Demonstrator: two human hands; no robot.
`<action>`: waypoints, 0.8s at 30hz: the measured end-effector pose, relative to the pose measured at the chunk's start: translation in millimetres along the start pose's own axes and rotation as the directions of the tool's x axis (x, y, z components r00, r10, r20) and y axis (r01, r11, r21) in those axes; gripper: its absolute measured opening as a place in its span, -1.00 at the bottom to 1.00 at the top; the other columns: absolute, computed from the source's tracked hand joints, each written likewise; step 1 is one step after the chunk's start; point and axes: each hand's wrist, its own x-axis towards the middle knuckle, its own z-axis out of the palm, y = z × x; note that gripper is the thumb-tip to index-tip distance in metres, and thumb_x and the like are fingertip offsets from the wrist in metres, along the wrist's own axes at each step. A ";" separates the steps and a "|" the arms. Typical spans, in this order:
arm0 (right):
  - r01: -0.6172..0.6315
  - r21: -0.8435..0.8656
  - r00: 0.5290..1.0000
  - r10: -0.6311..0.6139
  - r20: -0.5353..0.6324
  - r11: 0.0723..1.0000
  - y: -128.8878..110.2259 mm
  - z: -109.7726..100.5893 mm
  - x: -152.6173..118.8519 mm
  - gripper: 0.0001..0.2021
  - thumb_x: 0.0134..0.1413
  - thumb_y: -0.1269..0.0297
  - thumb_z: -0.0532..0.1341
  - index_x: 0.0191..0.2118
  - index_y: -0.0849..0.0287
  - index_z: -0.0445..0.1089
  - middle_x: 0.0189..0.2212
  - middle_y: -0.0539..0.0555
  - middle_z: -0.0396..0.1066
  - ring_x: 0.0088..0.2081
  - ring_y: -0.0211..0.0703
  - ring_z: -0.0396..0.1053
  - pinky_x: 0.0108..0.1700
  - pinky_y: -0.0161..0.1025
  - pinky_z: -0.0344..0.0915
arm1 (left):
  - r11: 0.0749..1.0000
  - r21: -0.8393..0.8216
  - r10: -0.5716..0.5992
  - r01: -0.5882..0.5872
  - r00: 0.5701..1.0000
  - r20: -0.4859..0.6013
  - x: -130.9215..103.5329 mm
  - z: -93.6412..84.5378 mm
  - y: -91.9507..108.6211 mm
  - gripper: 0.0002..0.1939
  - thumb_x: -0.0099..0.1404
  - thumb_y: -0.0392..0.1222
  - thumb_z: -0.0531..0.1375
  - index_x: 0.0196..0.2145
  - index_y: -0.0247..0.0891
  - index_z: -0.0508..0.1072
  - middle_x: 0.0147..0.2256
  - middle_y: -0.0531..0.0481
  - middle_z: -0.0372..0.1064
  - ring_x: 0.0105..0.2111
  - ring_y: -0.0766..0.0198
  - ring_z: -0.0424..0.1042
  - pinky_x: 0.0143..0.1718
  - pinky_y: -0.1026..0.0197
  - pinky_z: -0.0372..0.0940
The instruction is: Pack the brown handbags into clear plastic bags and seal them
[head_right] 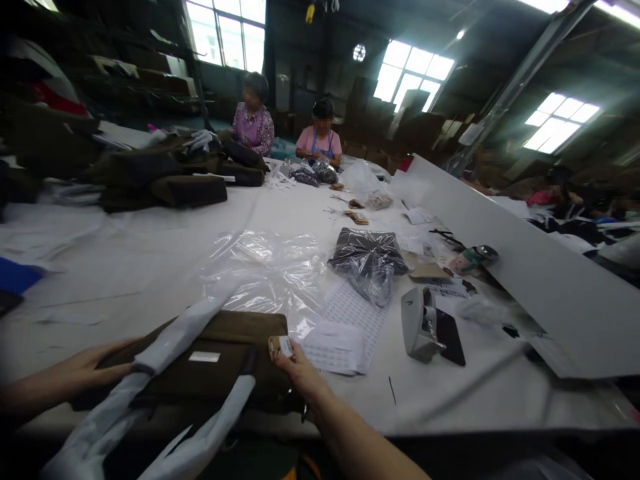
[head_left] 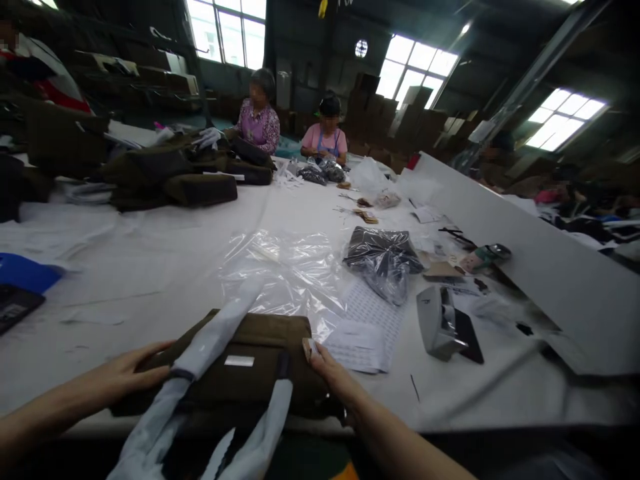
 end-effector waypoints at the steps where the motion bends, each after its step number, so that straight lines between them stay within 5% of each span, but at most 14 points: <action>1: 0.021 -0.004 1.000 -0.021 -0.005 1.000 -5.6 -1.4 4.5 -0.30 -0.20 -0.04 0.33 0.09 0.06 0.16 -0.03 0.12 0.36 0.02 0.04 0.31 0.05 -0.03 0.22 | 0.999 -0.030 -0.021 0.023 0.998 0.057 3.1 -2.4 8.7 -0.34 -0.04 0.33 0.17 -0.16 -0.26 0.46 -0.28 0.05 0.51 -0.20 -0.01 0.46 -0.14 -0.07 0.34; 5: 0.161 -0.064 0.987 -0.162 -0.011 0.985 -34.2 -20.5 29.5 -0.12 -0.31 0.12 0.40 0.17 0.11 -0.01 -0.08 0.12 0.38 -0.05 0.02 0.35 0.09 -0.01 0.17 | 0.981 -0.194 0.012 0.027 0.981 0.196 24.4 -7.7 32.1 -0.21 -0.09 0.17 0.30 0.05 -0.31 0.29 -0.18 -0.03 0.48 -0.12 -0.05 0.42 -0.09 -0.07 0.31; 9: 0.386 -0.164 0.923 -0.380 0.066 0.908 -43.8 -41.6 50.5 -0.09 -0.40 0.28 0.43 0.15 0.01 -0.01 -0.03 0.07 0.29 0.00 -0.02 0.28 0.07 -0.03 0.19 | 0.944 -0.330 0.117 -0.016 0.950 0.289 37.0 23.4 24.9 -0.06 -0.13 0.00 0.38 0.16 -0.22 0.10 0.03 -0.13 0.32 -0.05 -0.01 0.38 -0.14 0.07 0.39; 12: 0.431 -0.251 0.902 -0.415 0.116 0.867 -18.0 -52.6 52.5 -0.11 -0.42 0.32 0.42 0.12 -0.01 -0.01 -0.07 0.05 0.26 -0.02 -0.04 0.27 0.04 -0.02 0.22 | 0.943 -0.330 0.136 -0.047 0.958 0.252 26.1 55.6 -0.6 -0.04 -0.13 0.04 0.37 0.17 -0.18 0.05 0.11 -0.21 0.20 -0.11 -0.02 0.42 -0.15 0.01 0.40; 14: 0.457 -0.305 0.889 -0.445 0.114 0.836 9.2 -57.1 45.7 -0.14 -0.39 0.32 0.41 0.10 0.01 -0.01 -0.06 0.05 0.24 0.00 -0.05 0.25 0.07 -0.03 0.18 | 0.969 -0.240 0.123 -0.066 0.965 0.230 10.0 69.0 -20.6 -0.08 -0.08 0.08 0.33 0.17 -0.18 0.05 0.04 -0.19 0.30 -0.14 -0.04 0.44 -0.10 -0.04 0.36; 18: 0.462 -0.374 0.877 -0.478 0.053 0.804 45.7 -57.1 20.3 -0.19 -0.33 0.37 0.37 0.09 0.02 -0.02 -0.08 0.04 0.22 -0.04 -0.09 0.25 0.03 -0.09 0.21 | 0.997 -0.040 0.067 -0.059 0.965 0.252 -19.9 73.2 -48.8 -0.13 0.00 0.13 0.26 0.19 -0.16 0.02 -0.21 -0.10 0.48 -0.17 -0.07 0.46 -0.13 -0.01 0.35; 21: 0.360 -0.411 0.921 -0.389 0.014 0.837 39.9 -54.2 5.2 -0.36 -0.23 0.34 0.30 0.02 0.03 0.03 -0.23 0.00 0.26 -0.21 -0.14 0.30 -0.16 -0.15 0.29 | 0.998 -0.008 0.056 -0.056 0.959 0.277 -23.5 69.4 -56.9 -0.15 0.03 0.14 0.23 0.19 -0.16 0.01 -0.23 -0.08 0.50 -0.18 -0.07 0.47 -0.18 0.05 0.37; 24: 0.343 -0.529 0.916 -0.401 0.005 0.776 16.6 -54.6 -0.4 -0.79 0.00 0.24 0.14 -0.20 0.11 0.21 -0.15 0.06 0.26 -0.12 -0.11 0.27 -0.09 -0.14 0.23 | 0.996 -0.046 0.082 -0.070 0.942 0.326 -15.2 63.3 -59.5 -0.19 0.10 0.12 0.18 0.21 -0.18 -0.02 -0.18 -0.06 0.49 -0.16 0.00 0.46 -0.15 0.11 0.36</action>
